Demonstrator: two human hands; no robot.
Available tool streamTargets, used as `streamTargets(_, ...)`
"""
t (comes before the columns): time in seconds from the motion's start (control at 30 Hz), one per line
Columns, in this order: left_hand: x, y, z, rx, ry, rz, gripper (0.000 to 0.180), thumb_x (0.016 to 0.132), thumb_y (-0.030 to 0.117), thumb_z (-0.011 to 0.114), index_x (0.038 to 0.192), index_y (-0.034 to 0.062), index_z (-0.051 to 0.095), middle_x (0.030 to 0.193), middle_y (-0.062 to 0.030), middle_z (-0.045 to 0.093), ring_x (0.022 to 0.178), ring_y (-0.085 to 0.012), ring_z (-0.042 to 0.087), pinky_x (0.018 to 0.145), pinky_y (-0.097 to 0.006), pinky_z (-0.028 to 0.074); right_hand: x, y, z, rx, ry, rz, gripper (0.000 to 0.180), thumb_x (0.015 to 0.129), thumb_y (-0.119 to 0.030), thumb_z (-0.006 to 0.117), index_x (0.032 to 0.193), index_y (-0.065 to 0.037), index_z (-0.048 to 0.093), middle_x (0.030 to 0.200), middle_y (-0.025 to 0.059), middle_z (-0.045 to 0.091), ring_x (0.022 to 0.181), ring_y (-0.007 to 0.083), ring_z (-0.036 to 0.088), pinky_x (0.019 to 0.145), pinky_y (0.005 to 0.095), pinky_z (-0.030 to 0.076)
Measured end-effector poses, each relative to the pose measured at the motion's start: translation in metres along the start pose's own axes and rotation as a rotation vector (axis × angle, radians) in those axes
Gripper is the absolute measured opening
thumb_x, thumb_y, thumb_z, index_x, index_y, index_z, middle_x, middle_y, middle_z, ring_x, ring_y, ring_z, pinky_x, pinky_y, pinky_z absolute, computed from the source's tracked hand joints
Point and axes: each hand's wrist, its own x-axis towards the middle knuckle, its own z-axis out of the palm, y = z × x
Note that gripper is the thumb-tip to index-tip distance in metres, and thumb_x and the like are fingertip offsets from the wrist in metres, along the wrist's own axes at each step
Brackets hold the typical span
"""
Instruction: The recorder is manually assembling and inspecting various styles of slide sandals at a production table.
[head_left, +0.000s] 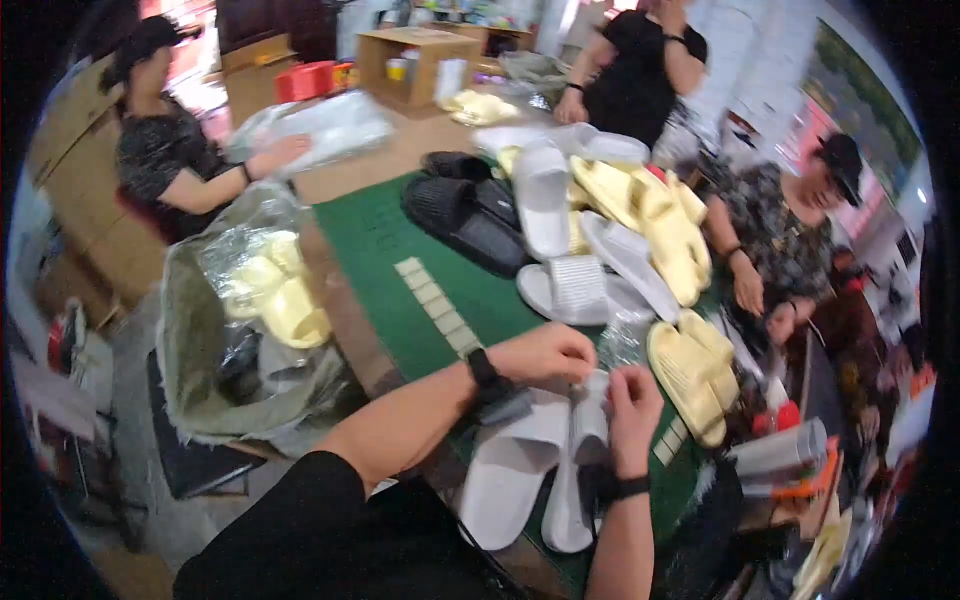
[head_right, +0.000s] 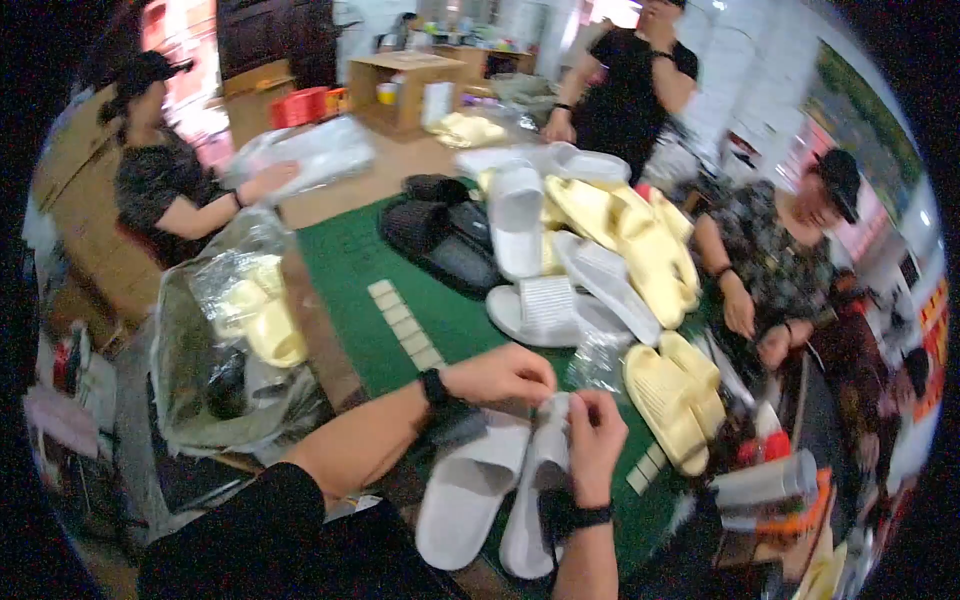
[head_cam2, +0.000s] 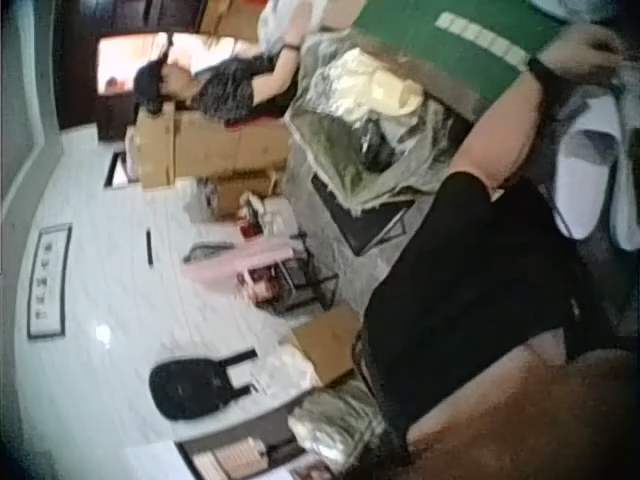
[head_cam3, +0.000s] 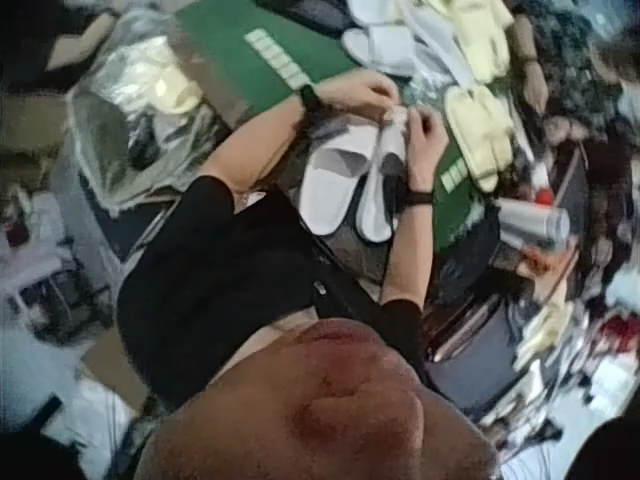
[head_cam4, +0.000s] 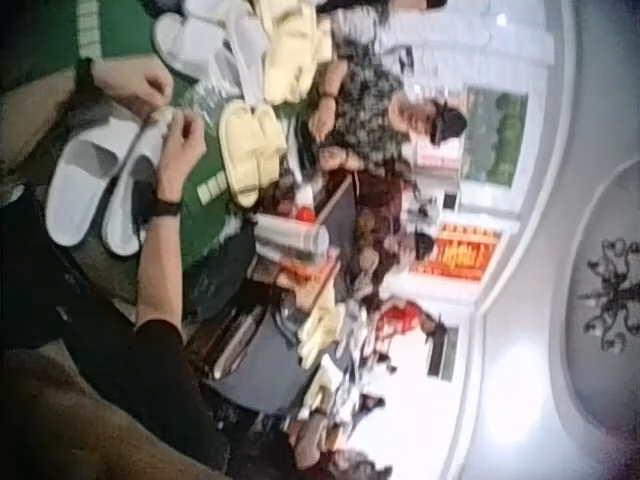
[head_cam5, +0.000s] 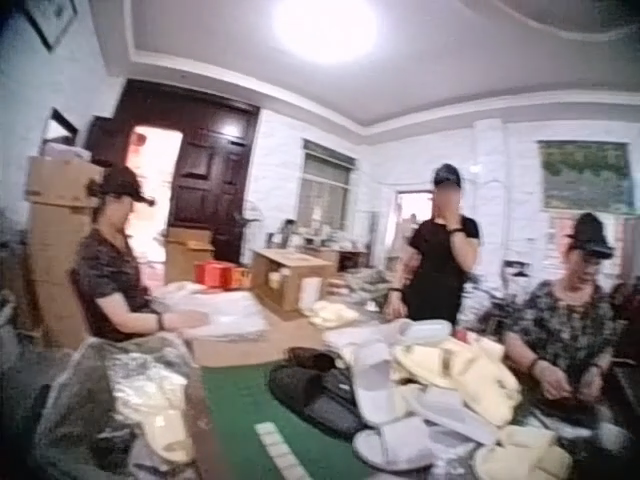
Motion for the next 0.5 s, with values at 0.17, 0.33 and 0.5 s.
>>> streamTargets(0.17, -0.003, 0.016, -0.018, -0.199, 0.191, -0.063, 0.008, 0.092, 0.010, 0.061, 0.090, 0.0027, 0.063, 0.083, -0.0024, 0.063, 0.074, -0.0078, 0.057, 0.066, -0.021, 0.046, 0.000, 0.001, -0.006, 0.084, 0.093, 0.160, 0.011, 0.090, -0.008, 0.064, 0.100, -0.004, 0.063, 0.081, -0.0002, 0.063, 0.073, 0.0084, 0.060, 0.059, 0.0218, 0.046)
streamTargets(0.33, -0.007, 0.030, -0.009, -0.346, 0.292, -0.051, 0.007, 0.097, 0.011, 0.055, 0.095, 0.0041, 0.058, 0.086, -0.0050, 0.063, 0.073, -0.0088, 0.055, 0.064, -0.022, 0.044, 0.002, -0.024, -0.001, -0.232, 0.012, -0.383, 0.043, 0.085, -0.005, 0.067, 0.126, -0.008, 0.056, 0.125, 0.0114, 0.057, 0.107, 0.0224, 0.058, 0.074, 0.0296, 0.051)
streamTargets(0.5, -0.008, 0.043, 0.011, -0.415, 0.273, 0.181, 0.007, 0.098, 0.008, 0.050, 0.096, 0.0035, 0.054, 0.094, -0.0100, 0.062, 0.084, -0.0146, 0.057, 0.076, -0.028, 0.048, -0.016, -0.058, 0.011, -0.142, -0.269, -0.192, 0.049, 0.088, -0.009, 0.065, 0.134, -0.007, 0.050, 0.125, 0.0118, 0.058, 0.104, 0.0213, 0.060, 0.078, 0.0283, 0.050)
